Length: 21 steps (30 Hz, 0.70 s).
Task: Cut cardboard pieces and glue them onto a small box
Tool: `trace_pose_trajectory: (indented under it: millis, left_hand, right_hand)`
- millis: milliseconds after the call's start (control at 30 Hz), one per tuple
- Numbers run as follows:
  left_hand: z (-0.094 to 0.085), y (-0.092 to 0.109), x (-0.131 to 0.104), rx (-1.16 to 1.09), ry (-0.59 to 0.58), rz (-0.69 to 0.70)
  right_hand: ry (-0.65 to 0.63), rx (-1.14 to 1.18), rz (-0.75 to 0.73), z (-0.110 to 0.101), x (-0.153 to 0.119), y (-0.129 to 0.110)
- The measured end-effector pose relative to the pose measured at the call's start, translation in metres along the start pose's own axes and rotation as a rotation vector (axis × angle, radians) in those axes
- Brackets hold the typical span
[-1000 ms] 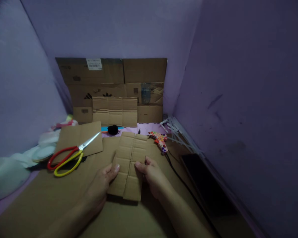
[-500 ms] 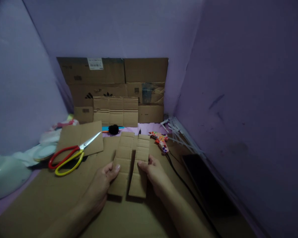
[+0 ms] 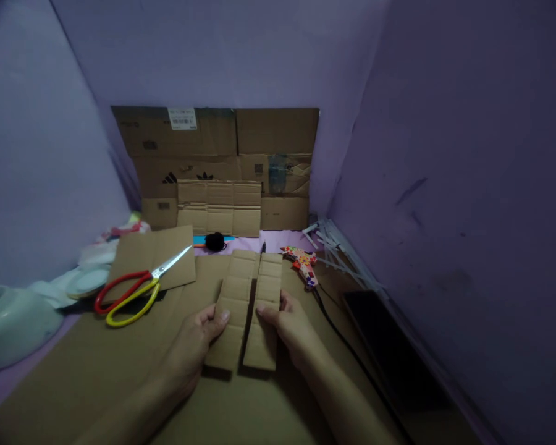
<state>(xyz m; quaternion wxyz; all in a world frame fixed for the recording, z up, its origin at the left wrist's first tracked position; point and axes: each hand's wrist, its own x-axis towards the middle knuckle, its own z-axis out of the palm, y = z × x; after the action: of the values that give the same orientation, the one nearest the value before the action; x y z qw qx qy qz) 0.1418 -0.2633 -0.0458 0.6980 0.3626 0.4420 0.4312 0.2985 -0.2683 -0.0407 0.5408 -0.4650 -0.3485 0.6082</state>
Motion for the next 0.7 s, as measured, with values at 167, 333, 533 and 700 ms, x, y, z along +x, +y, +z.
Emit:
trace_pose_trajectory:
  millis: [167, 333, 533, 700]
  left_hand:
    - [-0.001, 0.001, 0.001, 0.007, 0.017, -0.007]
    - [-0.004, 0.000, 0.005, 0.013, 0.015, -0.009]
    - [-0.007, 0.005, 0.007, 0.036, 0.024, 0.021]
    - [-0.018, 0.021, 0.011, 0.064, 0.052, 0.060]
  right_hand:
    - [0.063, -0.135, -0.025, -0.005, 0.006, 0.003]
    - [0.223, -0.385, -0.092, -0.016, 0.020, 0.013]
    - [0.351, -0.693, -0.170, -0.027, 0.022, 0.021]
    - [0.303, -0.863, -0.164, -0.019, 0.013, 0.017]
